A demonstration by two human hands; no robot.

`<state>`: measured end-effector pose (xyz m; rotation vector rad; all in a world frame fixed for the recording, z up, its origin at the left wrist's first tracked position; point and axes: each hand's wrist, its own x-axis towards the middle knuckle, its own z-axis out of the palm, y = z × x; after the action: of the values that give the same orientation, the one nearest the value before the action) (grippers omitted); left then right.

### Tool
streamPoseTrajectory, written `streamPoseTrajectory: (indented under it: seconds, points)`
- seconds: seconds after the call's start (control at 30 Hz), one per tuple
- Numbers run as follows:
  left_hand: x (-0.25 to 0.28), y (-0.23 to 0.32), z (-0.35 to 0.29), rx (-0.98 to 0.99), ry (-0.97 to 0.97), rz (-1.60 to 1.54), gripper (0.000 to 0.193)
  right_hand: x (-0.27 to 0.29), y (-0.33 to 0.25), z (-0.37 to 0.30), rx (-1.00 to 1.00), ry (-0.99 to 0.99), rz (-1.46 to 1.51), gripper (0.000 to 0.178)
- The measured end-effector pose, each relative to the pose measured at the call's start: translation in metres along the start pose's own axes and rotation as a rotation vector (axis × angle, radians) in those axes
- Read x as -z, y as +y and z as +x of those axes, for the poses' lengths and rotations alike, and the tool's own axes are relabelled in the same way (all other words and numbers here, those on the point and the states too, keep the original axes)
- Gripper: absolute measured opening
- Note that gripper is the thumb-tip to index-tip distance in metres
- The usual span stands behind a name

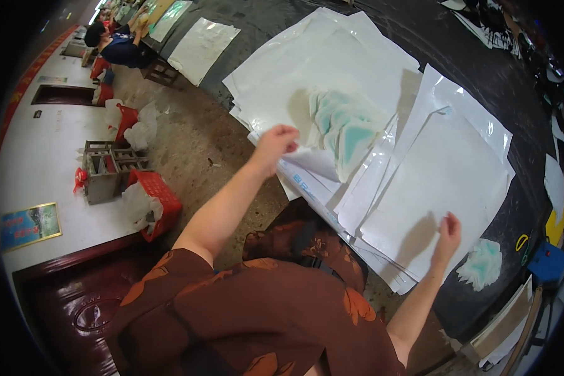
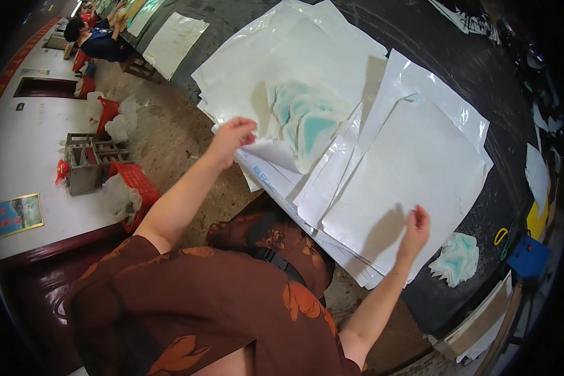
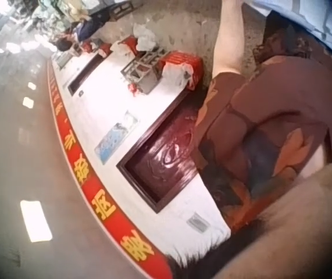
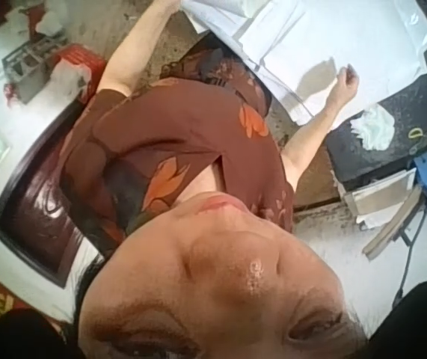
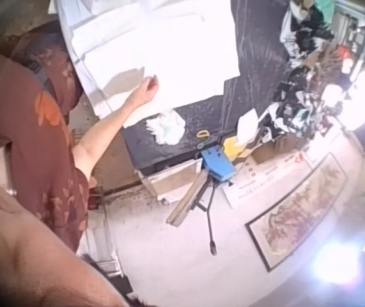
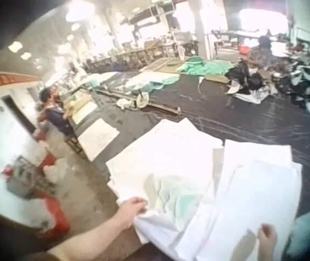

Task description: Organizing shoe padding components and protective paper layers on a factory workbench.

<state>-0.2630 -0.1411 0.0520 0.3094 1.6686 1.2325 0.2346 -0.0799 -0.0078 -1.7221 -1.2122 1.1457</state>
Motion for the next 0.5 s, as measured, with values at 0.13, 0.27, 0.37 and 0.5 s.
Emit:
streamPoseTrajectory:
  seconds: [0.13,0.27,0.37,0.5]
  points:
    - [0.037,0.043,0.056,-0.008,0.031,-0.135,0.020,-0.111,-0.072,-0.042,-0.138,-0.282,0.214,0.027]
    - [0.043,0.031,0.121,0.178,-0.088,-0.164,0.034,-0.199,-0.112,-0.055,-0.179,-0.411,0.282,0.045]
    - [0.024,0.023,0.138,0.341,-0.195,-0.096,0.044,-0.250,-0.121,-0.053,-0.177,-0.326,0.156,0.063]
    - [-0.002,0.037,0.126,0.429,-0.340,-0.041,0.047,-0.281,-0.136,-0.053,-0.238,-0.298,0.237,0.076]
